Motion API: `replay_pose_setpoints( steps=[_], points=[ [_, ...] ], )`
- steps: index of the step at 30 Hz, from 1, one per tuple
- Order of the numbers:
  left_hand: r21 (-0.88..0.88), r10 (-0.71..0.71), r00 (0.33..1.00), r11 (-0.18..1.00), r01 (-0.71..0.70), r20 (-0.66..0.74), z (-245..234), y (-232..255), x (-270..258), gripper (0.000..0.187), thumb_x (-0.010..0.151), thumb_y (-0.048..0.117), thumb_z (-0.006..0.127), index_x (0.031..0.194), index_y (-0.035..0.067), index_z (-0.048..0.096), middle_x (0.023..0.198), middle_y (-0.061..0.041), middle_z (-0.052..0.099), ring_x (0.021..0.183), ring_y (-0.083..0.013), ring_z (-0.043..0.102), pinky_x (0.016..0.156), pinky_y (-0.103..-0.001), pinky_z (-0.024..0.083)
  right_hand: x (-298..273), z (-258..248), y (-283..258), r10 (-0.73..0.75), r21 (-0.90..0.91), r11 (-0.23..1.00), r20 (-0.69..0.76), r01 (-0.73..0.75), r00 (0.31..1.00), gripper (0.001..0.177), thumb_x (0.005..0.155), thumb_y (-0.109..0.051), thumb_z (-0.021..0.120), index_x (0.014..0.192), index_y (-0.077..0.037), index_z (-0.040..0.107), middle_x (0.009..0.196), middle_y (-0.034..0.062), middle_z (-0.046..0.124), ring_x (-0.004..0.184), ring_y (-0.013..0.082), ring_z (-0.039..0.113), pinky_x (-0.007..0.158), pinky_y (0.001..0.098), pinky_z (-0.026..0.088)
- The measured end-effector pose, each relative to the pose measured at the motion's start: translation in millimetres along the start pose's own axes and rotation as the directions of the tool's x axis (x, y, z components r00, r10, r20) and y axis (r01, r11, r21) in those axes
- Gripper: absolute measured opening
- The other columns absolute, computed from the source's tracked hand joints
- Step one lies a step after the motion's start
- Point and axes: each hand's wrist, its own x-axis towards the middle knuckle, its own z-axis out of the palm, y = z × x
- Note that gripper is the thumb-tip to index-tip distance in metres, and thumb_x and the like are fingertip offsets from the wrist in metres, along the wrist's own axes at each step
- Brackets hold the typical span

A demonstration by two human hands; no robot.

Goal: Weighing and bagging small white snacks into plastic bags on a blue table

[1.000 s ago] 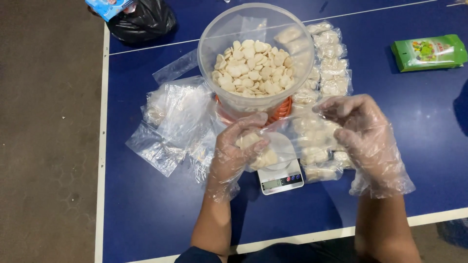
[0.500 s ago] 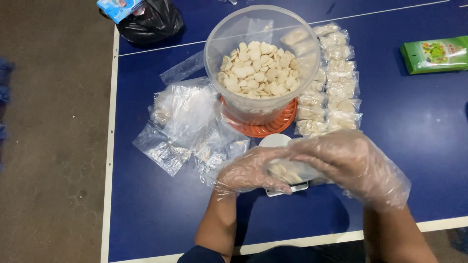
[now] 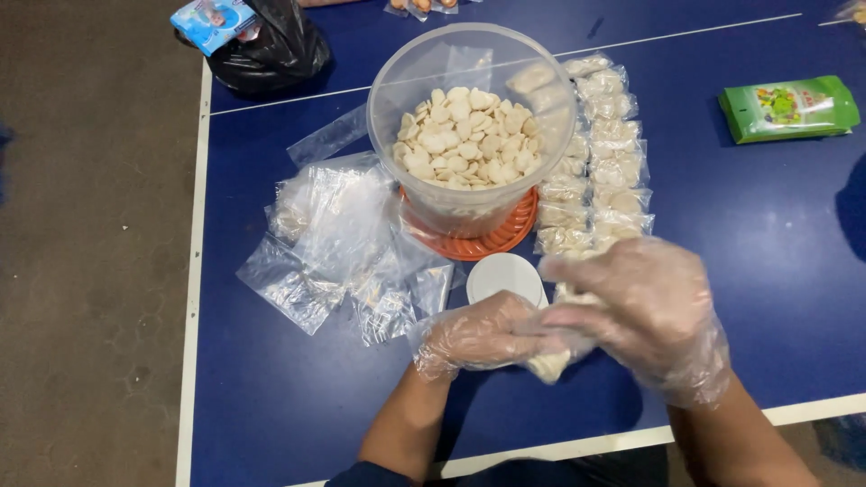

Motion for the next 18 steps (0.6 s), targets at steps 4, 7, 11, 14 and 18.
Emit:
replay_pose_setpoints(
  steps=[4, 7, 11, 14, 18],
  points=[
    [0.264, 0.333, 0.87, 0.932, -0.246, -0.364, -7.2, 2.3, 5.5, 0.025, 0.113, 0.031, 0.052, 0.134, 0.025, 0.065, 0.076, 0.005, 0.058, 0.055, -0.0051, 0.049, 0.052, -0.017, 0.045, -21.7, 24.3, 5.5, 0.526, 0.361, 0.85, -0.542, -0.384, 0.656, 0.04, 0.106, -0.037, 0.056, 0.116, 0.001, 0.06, 0.097, 0.0116, 0.063, 0.079, 0.0195, 0.06, 0.074, 0.0298, 0.052],
    [0.265, 0.393, 0.711, 0.919, -0.291, -0.583, -4.5, 19.1, 15.5, 0.023, 0.106, 0.027, 0.061, 0.121, 0.014, 0.072, 0.092, -0.003, 0.07, 0.077, -0.0156, 0.065, 0.073, -0.027, 0.052, -41.1, 46.3, 6.7, 0.78, 0.628, 0.616, -0.402, -0.476, 0.48, 0.047, 0.106, -0.044, 0.059, 0.129, -0.004, 0.057, 0.109, 0.0082, 0.057, 0.099, 0.0185, 0.056, 0.087, 0.0292, 0.051],
    [0.351, 0.414, 0.581, 0.909, -0.225, -0.7, -13.9, 12.6, 17.1, 0.023, 0.092, 0.027, 0.077, 0.107, 0.009, 0.08, 0.103, -0.01, 0.075, 0.094, -0.0217, 0.074, 0.093, -0.036, 0.058, -45.6, 64.2, 2.0, 0.867, 0.641, 0.308, 0.115, -0.703, 0.485, 0.048, 0.083, -0.026, 0.08, 0.125, -0.004, 0.069, 0.125, 0.0161, 0.062, 0.116, 0.0289, 0.059, 0.094, 0.0397, 0.053],
    [0.259, 0.307, 0.583, 0.951, -0.168, -0.752, -15.1, -10.2, 13.9, 0.021, 0.086, 0.024, 0.085, 0.1, 0.009, 0.08, 0.102, -0.01, 0.074, 0.095, -0.0205, 0.071, 0.092, -0.035, 0.056, -32.9, 70.2, -8.4, 0.874, 0.623, 0.264, 0.169, -0.736, 0.456, 0.038, 0.074, -0.012, 0.09, 0.107, 0.002, 0.077, 0.116, 0.0224, 0.069, 0.106, 0.0291, 0.067, 0.086, 0.0412, 0.06],
    [0.155, 0.191, 0.546, 0.982, -0.111, -0.816, -10.3, 18.8, 13.1, 0.031, 0.082, 0.025, 0.088, 0.099, 0.003, 0.076, 0.092, -0.016, 0.074, 0.087, -0.0186, 0.066, 0.086, -0.038, 0.056, -10.1, 57.8, -15.3, 0.896, 0.665, 0.163, 0.21, -0.729, 0.392, 0.032, 0.075, -0.01, 0.088, 0.103, 0.004, 0.078, 0.116, 0.0267, 0.07, 0.105, 0.0318, 0.069, 0.083, 0.0426, 0.062]
  ],
)
